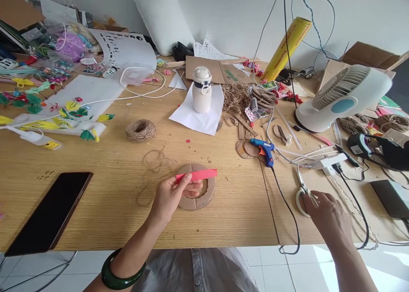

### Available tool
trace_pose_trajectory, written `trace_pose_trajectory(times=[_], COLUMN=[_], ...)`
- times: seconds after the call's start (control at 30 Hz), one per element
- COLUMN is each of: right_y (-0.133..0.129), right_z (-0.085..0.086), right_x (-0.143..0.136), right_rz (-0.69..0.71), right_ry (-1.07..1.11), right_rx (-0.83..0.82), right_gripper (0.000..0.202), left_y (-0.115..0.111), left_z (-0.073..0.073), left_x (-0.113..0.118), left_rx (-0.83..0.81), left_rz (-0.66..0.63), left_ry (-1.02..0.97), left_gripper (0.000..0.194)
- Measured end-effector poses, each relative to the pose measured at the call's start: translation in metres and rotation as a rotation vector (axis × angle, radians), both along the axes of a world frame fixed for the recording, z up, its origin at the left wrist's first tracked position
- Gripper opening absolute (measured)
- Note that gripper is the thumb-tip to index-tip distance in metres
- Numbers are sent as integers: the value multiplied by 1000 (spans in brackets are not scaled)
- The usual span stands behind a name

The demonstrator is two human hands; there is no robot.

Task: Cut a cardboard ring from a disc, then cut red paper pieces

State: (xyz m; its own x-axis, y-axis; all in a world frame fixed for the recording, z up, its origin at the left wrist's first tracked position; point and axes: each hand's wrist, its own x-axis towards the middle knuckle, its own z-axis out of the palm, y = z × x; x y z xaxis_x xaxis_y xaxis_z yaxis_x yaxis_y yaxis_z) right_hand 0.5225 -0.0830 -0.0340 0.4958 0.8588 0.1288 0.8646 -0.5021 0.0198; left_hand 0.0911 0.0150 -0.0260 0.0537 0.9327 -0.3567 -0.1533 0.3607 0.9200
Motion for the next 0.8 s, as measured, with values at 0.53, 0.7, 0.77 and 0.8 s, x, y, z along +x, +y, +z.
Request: trace_pose_trajectory(times=[0.53,0.7,0.77,0.8], right_y=[37,-6,-15,-17], right_z=[5,-10,-15,-16], right_x=[-39,21,29,30], right_rz=[114,-61,-45,-39], right_ry=[30,10,26,27], right_rx=[113,-59,-49,-37], right_gripper=[41,29,25,24], left_y=[31,110,137,146], left_z=[19,18,8,3], left_x=[41,9,1,-1], left_rx=[375,572,554,543], left_rz=[-433,-183,-192,-208], left_ry=[503,1000,1081,1115], left_gripper=[43,29,25,24])
